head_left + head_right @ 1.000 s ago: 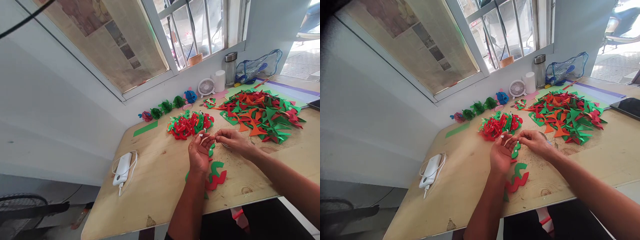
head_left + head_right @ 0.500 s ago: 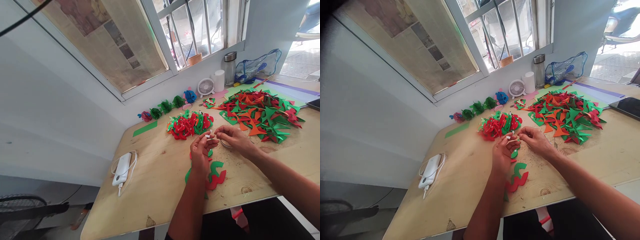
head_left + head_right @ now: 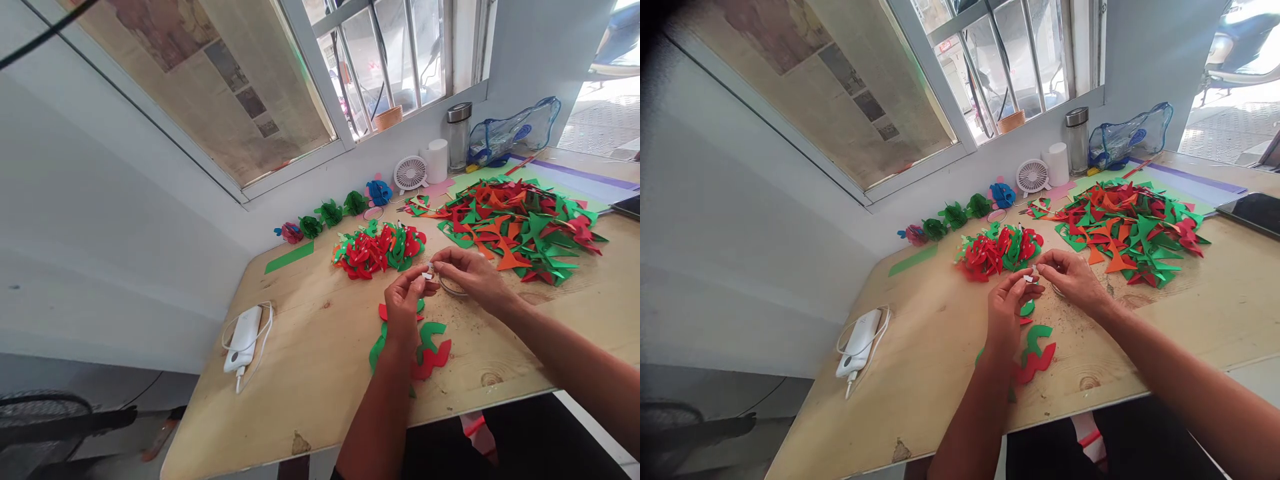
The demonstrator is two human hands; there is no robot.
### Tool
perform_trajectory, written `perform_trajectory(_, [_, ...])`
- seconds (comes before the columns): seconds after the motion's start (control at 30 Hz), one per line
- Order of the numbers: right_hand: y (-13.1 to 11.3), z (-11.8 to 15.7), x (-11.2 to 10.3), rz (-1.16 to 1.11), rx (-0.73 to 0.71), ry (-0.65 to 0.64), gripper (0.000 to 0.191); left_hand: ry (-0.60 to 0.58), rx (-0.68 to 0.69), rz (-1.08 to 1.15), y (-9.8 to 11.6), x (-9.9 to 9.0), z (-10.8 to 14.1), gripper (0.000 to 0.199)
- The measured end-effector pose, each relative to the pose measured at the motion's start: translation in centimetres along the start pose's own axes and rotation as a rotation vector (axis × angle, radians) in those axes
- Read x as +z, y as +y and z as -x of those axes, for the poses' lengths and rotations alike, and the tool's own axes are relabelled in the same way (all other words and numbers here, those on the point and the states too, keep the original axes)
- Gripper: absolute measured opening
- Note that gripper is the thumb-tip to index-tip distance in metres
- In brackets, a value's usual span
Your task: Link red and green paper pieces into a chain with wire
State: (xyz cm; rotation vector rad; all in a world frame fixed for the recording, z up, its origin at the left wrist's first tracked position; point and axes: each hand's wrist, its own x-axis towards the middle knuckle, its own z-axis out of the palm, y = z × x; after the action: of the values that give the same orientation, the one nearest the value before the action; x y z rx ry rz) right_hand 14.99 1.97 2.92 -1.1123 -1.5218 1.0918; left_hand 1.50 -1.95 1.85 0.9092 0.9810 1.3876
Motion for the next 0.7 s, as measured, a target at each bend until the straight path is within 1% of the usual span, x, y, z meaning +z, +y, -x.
perform_trajectory(0.2, [0.52,-0.15,0.14,0.039,-0.008,0.02,0.021,-0.006,-0.011,-0.021,0.02,0.03,-0.01,0.027])
perform_trajectory(0.33, [0.85,-0.27,0.01,0.039,0.015,0.04,0.021,0.006,-0.022,-0.035,-0.08,0.01,-0.06,0.028])
perform_trajectory(0.53, [0.57,-0.13,-0.13,-0.051,0.042,0.079,0.025,0.04,-0.011,-0.048,-0.13,0.02,-0.13,0.027])
perform_trajectory(0.7, [0.33,-0.01,-0.16,-0.085,0.058,0.085,0.025,0.064,-0.015,-0.011,-0.04,0.11,-0.07,0.028])
